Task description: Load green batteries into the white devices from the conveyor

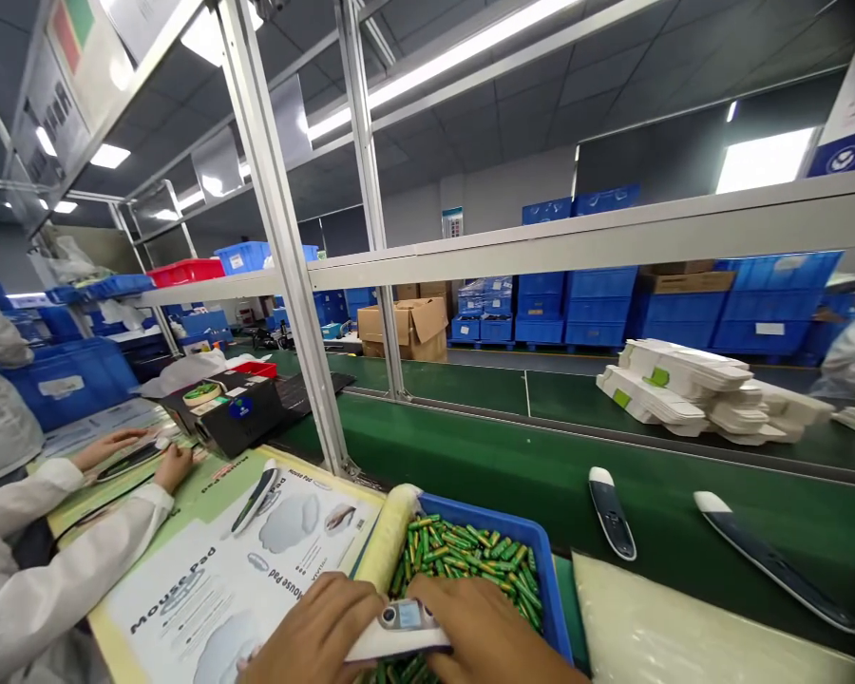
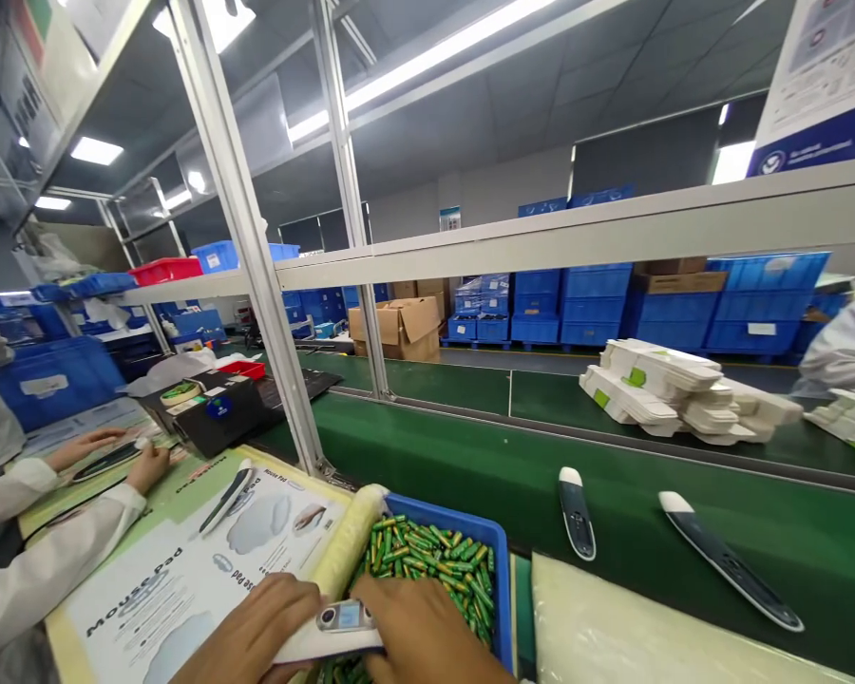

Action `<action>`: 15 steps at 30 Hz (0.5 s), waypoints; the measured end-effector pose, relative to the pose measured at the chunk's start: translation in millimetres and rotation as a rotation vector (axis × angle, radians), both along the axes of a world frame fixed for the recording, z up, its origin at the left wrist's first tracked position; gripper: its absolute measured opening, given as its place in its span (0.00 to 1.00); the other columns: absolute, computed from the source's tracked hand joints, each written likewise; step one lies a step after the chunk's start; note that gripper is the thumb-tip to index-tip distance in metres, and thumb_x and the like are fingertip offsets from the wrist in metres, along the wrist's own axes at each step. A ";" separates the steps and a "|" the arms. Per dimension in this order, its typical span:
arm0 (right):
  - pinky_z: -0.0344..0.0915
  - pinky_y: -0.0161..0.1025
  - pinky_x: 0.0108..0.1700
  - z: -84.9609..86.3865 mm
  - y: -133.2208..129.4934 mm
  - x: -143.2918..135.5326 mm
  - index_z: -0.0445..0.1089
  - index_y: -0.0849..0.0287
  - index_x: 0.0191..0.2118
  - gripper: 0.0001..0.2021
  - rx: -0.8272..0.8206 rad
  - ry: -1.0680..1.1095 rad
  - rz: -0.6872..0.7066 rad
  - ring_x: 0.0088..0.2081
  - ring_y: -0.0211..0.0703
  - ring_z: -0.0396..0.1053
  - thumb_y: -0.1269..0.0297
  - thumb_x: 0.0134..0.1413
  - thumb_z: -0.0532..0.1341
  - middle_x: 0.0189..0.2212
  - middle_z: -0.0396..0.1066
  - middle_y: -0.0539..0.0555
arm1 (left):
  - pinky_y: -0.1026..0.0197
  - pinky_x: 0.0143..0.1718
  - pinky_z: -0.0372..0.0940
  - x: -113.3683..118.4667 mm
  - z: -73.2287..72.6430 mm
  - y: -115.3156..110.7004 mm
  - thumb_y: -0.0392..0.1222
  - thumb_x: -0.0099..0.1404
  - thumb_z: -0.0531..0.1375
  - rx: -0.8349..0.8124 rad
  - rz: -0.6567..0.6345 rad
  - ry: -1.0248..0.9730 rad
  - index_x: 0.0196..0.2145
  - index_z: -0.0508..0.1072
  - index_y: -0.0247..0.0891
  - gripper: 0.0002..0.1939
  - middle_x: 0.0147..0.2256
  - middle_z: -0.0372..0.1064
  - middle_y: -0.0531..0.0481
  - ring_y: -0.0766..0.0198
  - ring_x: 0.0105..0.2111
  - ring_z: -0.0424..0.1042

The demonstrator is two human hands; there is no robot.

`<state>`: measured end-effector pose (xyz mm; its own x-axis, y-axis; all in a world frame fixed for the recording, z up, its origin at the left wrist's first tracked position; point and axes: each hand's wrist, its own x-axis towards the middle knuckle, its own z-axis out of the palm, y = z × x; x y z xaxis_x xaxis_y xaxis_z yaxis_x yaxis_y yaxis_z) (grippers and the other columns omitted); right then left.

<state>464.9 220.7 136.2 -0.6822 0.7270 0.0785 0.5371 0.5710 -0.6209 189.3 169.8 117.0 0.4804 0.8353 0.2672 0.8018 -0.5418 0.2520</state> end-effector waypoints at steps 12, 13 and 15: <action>0.68 0.44 0.44 -27.7 33.1 13.4 0.67 0.53 0.57 0.28 0.239 -0.099 -0.214 0.43 0.56 0.78 0.80 0.50 0.60 0.43 0.80 0.59 | 0.26 0.65 0.59 -139.8 -62.2 108.6 0.60 0.72 0.42 0.052 1.088 -0.148 0.69 0.59 0.19 0.44 0.67 0.60 0.17 0.25 0.67 0.62; 0.67 0.43 0.42 -25.3 37.7 19.1 0.65 0.54 0.60 0.30 0.201 -0.123 -0.235 0.41 0.55 0.78 0.80 0.50 0.60 0.41 0.80 0.58 | 0.28 0.67 0.57 -140.8 -67.1 110.8 0.60 0.72 0.42 0.038 1.082 -0.132 0.69 0.60 0.20 0.43 0.66 0.63 0.19 0.27 0.67 0.63; 0.65 0.40 0.37 -12.7 51.8 38.5 0.60 0.54 0.60 0.27 0.091 0.016 -0.327 0.34 0.49 0.75 0.74 0.55 0.62 0.38 0.78 0.55 | 0.31 0.70 0.52 -142.3 -76.1 111.7 0.60 0.73 0.41 0.025 1.051 -0.098 0.70 0.61 0.25 0.42 0.65 0.66 0.25 0.31 0.67 0.63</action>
<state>503.4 272.5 123.5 -0.4124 0.8966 0.1615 0.6915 0.4235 -0.5853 47.0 281.5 40.9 -0.5062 0.8126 0.2887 0.8478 0.4075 0.3394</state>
